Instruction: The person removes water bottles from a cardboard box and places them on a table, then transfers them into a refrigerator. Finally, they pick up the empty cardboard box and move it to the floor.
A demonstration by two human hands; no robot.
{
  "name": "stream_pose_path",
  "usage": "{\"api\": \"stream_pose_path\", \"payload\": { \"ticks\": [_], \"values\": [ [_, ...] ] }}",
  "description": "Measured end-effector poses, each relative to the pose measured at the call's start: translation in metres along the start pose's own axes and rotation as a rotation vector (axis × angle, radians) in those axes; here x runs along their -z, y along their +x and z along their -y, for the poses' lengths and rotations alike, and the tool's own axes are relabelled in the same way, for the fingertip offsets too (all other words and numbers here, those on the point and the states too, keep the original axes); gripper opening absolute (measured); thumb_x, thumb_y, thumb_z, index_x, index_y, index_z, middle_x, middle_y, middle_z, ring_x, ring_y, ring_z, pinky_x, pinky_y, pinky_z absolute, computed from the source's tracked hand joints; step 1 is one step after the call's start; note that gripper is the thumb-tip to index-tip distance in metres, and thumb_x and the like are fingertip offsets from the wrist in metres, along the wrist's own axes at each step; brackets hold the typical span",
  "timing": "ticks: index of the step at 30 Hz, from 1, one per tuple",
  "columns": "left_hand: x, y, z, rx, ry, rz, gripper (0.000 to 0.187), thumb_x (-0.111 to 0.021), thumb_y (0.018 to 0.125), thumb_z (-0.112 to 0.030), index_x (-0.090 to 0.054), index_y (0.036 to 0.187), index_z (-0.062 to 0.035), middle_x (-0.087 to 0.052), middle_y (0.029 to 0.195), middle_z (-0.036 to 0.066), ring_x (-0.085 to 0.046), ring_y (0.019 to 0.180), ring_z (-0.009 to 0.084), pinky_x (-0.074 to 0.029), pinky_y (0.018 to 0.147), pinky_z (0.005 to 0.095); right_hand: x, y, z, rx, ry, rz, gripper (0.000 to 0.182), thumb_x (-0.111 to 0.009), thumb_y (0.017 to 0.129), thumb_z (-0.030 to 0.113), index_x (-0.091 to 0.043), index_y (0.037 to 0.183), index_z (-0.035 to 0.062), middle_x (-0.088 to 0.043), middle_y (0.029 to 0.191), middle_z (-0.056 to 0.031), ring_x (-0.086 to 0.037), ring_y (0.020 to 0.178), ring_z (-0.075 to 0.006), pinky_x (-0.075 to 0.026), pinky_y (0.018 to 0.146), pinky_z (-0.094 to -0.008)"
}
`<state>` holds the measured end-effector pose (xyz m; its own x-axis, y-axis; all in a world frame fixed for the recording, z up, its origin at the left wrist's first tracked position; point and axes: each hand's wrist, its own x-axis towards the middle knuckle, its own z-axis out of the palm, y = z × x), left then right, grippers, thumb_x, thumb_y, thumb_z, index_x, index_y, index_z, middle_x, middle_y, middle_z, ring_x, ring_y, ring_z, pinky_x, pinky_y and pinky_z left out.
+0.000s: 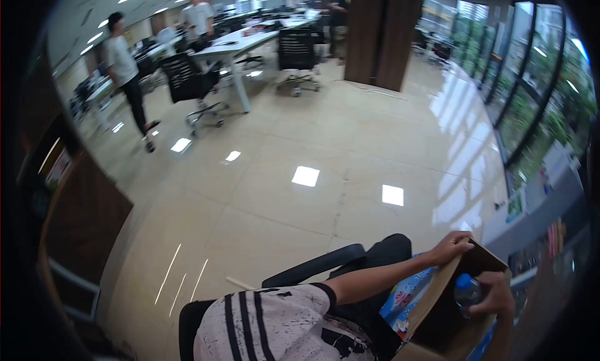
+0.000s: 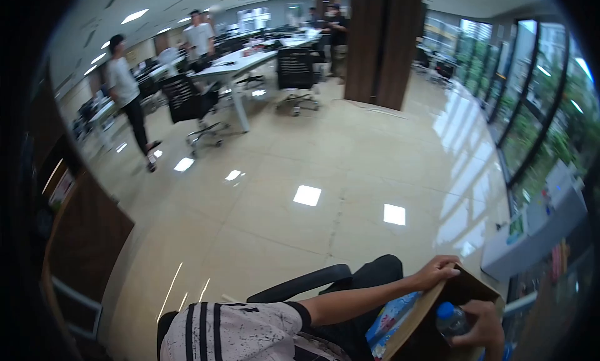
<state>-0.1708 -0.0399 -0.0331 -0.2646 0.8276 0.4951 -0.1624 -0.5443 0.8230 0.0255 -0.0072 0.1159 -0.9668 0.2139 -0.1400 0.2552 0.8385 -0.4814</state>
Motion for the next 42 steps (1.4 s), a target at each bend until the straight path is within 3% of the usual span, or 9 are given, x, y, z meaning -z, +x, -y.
{"api": "stream_pose_path", "payload": {
  "ticks": [1, 4, 5, 7, 11, 13, 16, 24, 42],
  "values": [
    [-0.007, 0.0, 0.003, 0.041, 0.037, -0.065, 0.032, -0.059, 0.079, -0.031, -0.058, 0.09, -0.0001, -0.056, 0.078, 0.004, -0.049, 0.077, 0.012, -0.041, 0.073, 0.0282, -0.01, 0.002, -0.003, 0.103, -0.021, -0.117, 0.051, -0.084, 0.039, 0.031, -0.063, 0.074, 0.0002, -0.059, 0.066, -0.0107, -0.059, 0.062, -0.0208, -0.045, 0.059, -0.0296],
    [-0.01, 0.0, 0.045, 0.061, -0.08, -0.05, 0.034, -0.063, 0.08, -0.03, -0.058, 0.098, -0.0005, -0.058, 0.083, 0.005, -0.051, 0.083, 0.0116, -0.043, 0.079, 0.0291, -0.015, 0.004, -0.017, 0.121, -0.123, -0.036, 0.054, -0.081, 0.046, 0.042, -0.064, 0.075, 0.0, -0.06, 0.068, -0.0127, -0.057, 0.059, -0.0297, -0.045, 0.058, -0.0354],
    [-0.004, -0.001, 0.026, 0.215, -0.216, 0.121, 0.034, -0.064, 0.081, -0.027, -0.056, 0.1, 0.0, -0.056, 0.083, 0.003, -0.051, 0.083, 0.0112, -0.044, 0.078, 0.0278, -0.014, 0.003, -0.014, -0.073, -0.133, 0.114, 0.054, -0.08, 0.048, 0.044, -0.064, 0.076, 0.0004, -0.06, 0.072, -0.0143, -0.057, 0.066, -0.031, -0.044, 0.061, -0.0376],
    [-0.008, -0.002, 0.028, 0.058, -0.095, 0.142, 0.03, -0.062, 0.082, -0.023, -0.056, 0.1, 0.0006, -0.053, 0.079, 0.002, -0.05, 0.076, 0.01, -0.045, 0.072, 0.0267, -0.03, -0.005, -0.014, -0.096, -0.37, -0.013, 0.058, -0.079, 0.051, 0.043, -0.065, 0.085, -0.001, -0.06, 0.082, -0.0189, -0.057, 0.082, -0.0351, -0.045, 0.074, -0.0412],
    [-0.035, -0.007, -0.006, 0.112, -0.311, 0.155, 0.026, -0.057, 0.078, -0.018, -0.058, 0.097, -0.0003, -0.05, 0.073, -0.002, -0.046, 0.068, 0.0064, -0.039, 0.064, 0.0217, -0.033, 0.002, 0.011, -0.594, -0.234, 0.377, 0.064, -0.079, 0.055, 0.039, -0.063, 0.099, -0.0044, -0.06, 0.105, -0.0241, -0.058, 0.1, -0.0333, -0.047, 0.085, -0.0396],
    [-0.05, -0.006, -0.021, 0.115, -0.217, 0.224, 0.028, -0.052, 0.077, -0.02, -0.06, 0.094, 0.0007, -0.049, 0.072, -0.004, -0.04, 0.064, 0.0038, -0.03, 0.056, 0.0197, -0.052, -0.002, -0.004, -0.618, -0.233, 0.418, 0.077, -0.078, 0.059, 0.043, -0.055, 0.116, -0.0031, -0.057, 0.115, -0.023, -0.055, 0.108, -0.033, -0.044, 0.092, -0.0388],
    [-0.071, -0.004, -0.012, 0.121, -0.229, 0.335, 0.031, -0.049, 0.075, -0.022, -0.059, 0.092, 0.0026, -0.049, 0.073, -0.002, -0.04, 0.066, 0.0054, -0.03, 0.059, 0.0207, -0.073, 0.001, -0.015, -0.616, -0.29, 0.604, 0.065, -0.078, 0.059, 0.037, -0.061, 0.108, -0.0032, -0.059, 0.112, -0.0218, -0.057, 0.105, -0.0307, -0.047, 0.087, -0.0389],
    [-0.137, 0.0, 0.004, 0.281, -0.394, 0.492, 0.033, -0.043, 0.078, -0.02, -0.057, 0.092, 0.0065, -0.055, 0.078, 0.006, -0.049, 0.073, 0.011, -0.038, 0.068, 0.0222, -0.15, -0.046, -0.069, -0.76, -0.153, 0.403, 0.054, -0.078, 0.055, 0.027, -0.065, 0.106, 0.0177, -0.065, 0.1, -0.0129, -0.062, 0.091, -0.0305, -0.049, 0.081, -0.0428],
    [-0.183, -0.025, 0.012, 0.3, -0.451, 0.619, 0.035, -0.04, 0.085, -0.025, -0.056, 0.092, 0.0055, -0.058, 0.081, 0.009, -0.054, 0.075, 0.0142, -0.042, 0.068, 0.0248, -0.216, -0.104, -0.083, -0.966, -0.159, 0.133, 0.051, -0.078, 0.056, 0.027, -0.066, 0.104, 0.0144, -0.065, 0.101, -0.012, -0.062, 0.094, -0.0296, -0.049, 0.082, -0.0421]
  ]
}}
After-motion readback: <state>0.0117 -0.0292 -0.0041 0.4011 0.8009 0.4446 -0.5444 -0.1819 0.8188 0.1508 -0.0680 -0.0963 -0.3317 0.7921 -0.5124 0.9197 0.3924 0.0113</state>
